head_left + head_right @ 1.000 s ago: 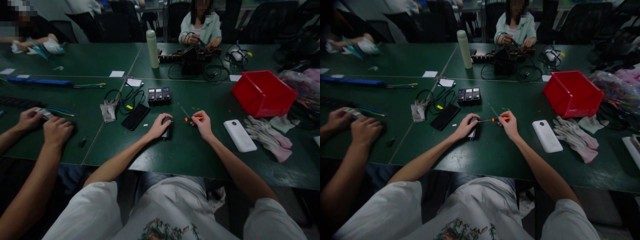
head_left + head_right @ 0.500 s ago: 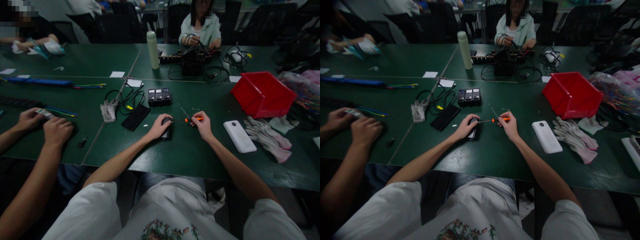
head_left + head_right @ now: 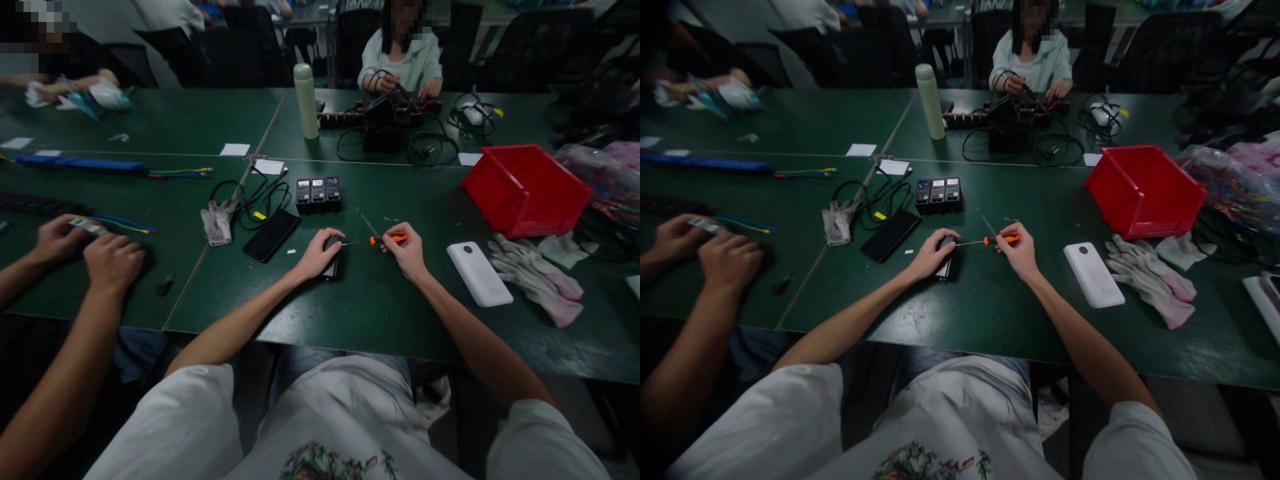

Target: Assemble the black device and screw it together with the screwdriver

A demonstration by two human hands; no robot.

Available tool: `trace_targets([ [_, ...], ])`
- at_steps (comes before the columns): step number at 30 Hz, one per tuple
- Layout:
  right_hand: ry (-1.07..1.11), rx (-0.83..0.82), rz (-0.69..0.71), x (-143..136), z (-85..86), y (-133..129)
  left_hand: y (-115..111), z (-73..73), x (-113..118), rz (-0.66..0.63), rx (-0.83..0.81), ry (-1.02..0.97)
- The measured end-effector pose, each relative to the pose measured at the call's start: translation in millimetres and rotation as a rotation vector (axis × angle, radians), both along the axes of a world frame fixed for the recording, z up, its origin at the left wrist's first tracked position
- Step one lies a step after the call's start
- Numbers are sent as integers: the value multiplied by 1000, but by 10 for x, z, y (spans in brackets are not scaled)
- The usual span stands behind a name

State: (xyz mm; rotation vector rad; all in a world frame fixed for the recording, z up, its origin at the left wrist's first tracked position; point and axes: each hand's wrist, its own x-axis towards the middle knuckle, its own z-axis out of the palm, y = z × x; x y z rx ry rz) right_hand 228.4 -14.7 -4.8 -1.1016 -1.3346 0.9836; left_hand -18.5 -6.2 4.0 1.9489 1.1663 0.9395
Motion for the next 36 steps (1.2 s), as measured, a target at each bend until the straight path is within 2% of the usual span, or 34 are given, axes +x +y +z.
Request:
trace_targets([
  [16,-44,48,-23,1,23,-12,-1,8,-5,14,-21,0],
  [23,-17,15,-4,-4,67,-33,-4,10,2,11,-20,1],
  [31,-74,-11,-53,-12,47,-24,-5,18,1,8,-29,0],
  [36,-68,19,-51,-11,56,-28,-14,18,-1,3,-24,-3],
])
